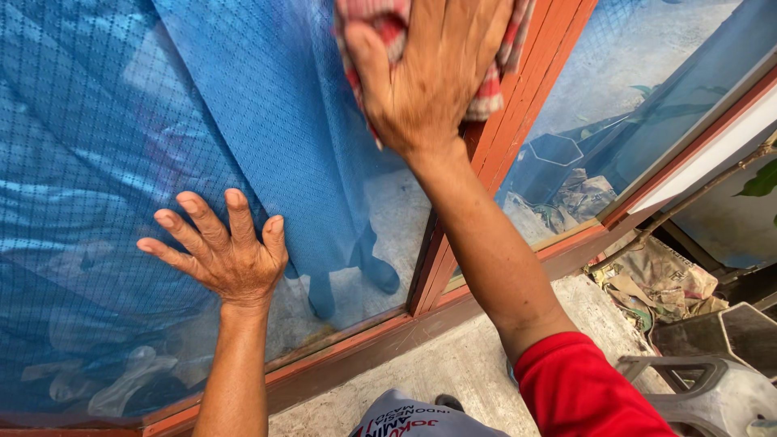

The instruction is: The person wipes a glass door using a checkered cloth by hand, moving the cloth in circular and vertical motions across the glass surface.

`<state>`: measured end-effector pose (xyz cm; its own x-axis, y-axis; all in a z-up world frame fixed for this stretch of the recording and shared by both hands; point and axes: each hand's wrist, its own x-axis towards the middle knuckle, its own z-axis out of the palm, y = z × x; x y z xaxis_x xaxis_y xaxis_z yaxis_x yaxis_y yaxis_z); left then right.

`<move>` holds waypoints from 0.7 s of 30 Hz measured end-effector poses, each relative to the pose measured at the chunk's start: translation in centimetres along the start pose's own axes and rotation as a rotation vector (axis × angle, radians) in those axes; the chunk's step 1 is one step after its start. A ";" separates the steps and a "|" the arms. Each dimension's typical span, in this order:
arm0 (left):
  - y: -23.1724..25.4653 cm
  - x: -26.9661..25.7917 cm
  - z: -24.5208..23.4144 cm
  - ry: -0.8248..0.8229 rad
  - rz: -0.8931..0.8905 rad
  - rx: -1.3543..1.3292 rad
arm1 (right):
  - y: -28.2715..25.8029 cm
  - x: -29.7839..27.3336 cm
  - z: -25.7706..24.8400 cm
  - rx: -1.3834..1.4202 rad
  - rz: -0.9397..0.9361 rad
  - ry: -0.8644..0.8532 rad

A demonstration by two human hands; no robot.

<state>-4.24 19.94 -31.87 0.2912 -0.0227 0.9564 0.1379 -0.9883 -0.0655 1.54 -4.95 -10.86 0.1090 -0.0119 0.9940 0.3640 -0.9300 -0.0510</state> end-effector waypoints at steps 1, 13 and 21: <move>0.0 0.0 -0.2 -0.010 -0.001 -0.002 | -0.1 -1.3 -0.1 -0.047 0.030 -0.034; 0.1 0.0 0.3 0.025 0.010 0.060 | 0.6 -18.9 0.8 0.108 0.027 -0.131; 0.1 -0.1 -0.1 0.001 0.019 0.040 | 1.6 -8.9 1.7 0.114 0.004 -0.026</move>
<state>-4.34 19.88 -31.94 0.2934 -0.0419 0.9551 0.1696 -0.9809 -0.0952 2.72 -5.73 -19.91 0.1337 -0.0050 0.9910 0.4659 -0.8823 -0.0673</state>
